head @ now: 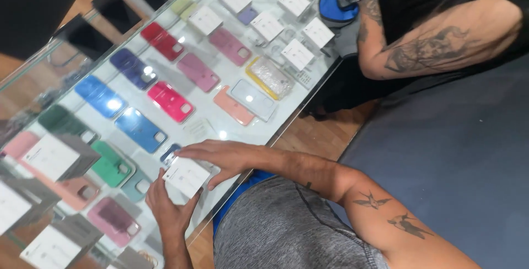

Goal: Organizing and arranging small white product boxes on a glass display counter in a mobile repair shop.

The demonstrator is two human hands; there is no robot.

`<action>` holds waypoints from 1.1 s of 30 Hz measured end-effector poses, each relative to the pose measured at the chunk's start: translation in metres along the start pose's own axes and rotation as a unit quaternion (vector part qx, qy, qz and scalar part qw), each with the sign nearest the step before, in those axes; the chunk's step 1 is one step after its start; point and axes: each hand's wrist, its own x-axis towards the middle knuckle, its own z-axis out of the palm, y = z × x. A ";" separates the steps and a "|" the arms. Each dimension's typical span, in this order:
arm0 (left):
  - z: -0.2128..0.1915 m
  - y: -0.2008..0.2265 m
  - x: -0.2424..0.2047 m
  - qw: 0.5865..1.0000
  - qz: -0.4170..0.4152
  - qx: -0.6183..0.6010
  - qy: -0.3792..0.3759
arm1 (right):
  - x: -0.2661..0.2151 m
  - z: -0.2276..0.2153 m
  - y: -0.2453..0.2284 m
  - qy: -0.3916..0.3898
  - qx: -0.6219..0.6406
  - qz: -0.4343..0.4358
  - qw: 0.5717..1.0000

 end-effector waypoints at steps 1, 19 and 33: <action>0.001 0.001 0.002 1.000 -0.008 0.005 0.005 | 0.000 -0.004 -0.005 -0.007 0.005 -0.007 1.000; -0.004 0.000 0.000 0.996 -0.048 -0.069 -0.020 | 0.015 -0.001 -0.016 -0.026 -0.040 0.145 0.988; -0.023 0.014 0.008 0.991 -0.093 -0.022 -0.094 | 0.018 -0.001 -0.009 -0.031 -0.043 0.151 0.987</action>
